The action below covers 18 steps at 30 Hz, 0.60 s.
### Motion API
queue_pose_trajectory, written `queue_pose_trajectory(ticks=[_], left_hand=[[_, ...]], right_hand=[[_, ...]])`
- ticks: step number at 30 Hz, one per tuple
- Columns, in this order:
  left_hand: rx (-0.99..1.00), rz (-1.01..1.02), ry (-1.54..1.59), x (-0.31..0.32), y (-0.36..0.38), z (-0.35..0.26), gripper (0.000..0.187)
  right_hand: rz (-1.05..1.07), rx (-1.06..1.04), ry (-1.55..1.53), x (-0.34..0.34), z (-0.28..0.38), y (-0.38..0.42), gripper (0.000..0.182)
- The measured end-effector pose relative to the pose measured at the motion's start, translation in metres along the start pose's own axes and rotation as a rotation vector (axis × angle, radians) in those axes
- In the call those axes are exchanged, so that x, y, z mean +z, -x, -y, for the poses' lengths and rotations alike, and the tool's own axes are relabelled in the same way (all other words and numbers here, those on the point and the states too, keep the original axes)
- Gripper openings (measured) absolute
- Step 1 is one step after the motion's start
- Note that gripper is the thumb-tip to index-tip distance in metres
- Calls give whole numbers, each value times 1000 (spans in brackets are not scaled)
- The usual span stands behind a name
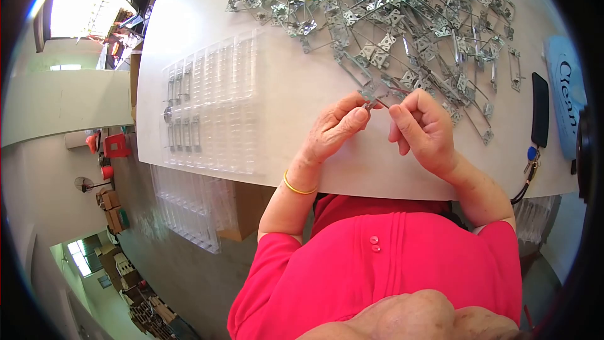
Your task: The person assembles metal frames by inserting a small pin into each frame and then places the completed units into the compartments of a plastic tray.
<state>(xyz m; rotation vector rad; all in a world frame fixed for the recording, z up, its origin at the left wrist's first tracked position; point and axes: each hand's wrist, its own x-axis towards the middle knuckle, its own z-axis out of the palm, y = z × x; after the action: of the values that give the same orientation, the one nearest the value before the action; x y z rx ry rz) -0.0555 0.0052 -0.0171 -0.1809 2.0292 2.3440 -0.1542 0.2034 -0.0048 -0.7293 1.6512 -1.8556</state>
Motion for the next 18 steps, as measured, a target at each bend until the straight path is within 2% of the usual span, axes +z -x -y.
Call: queue_pose_trajectory(ticks=[2,5,11,18], left_hand=[[37,-28,-61,-1,0,0,44],[59,-43,-95,-1,0,-2,44],[177,-81,-214,-1,-3,4,37],[122,-83,-302,-1,-4,7,36]], right_hand=[[62,171,-194,0,6,-2,22],[104,271,-316,-2,12,-5,25],[89,235,-270,0,12,-4,24],[79,234,-274,1,7,-8,18]])
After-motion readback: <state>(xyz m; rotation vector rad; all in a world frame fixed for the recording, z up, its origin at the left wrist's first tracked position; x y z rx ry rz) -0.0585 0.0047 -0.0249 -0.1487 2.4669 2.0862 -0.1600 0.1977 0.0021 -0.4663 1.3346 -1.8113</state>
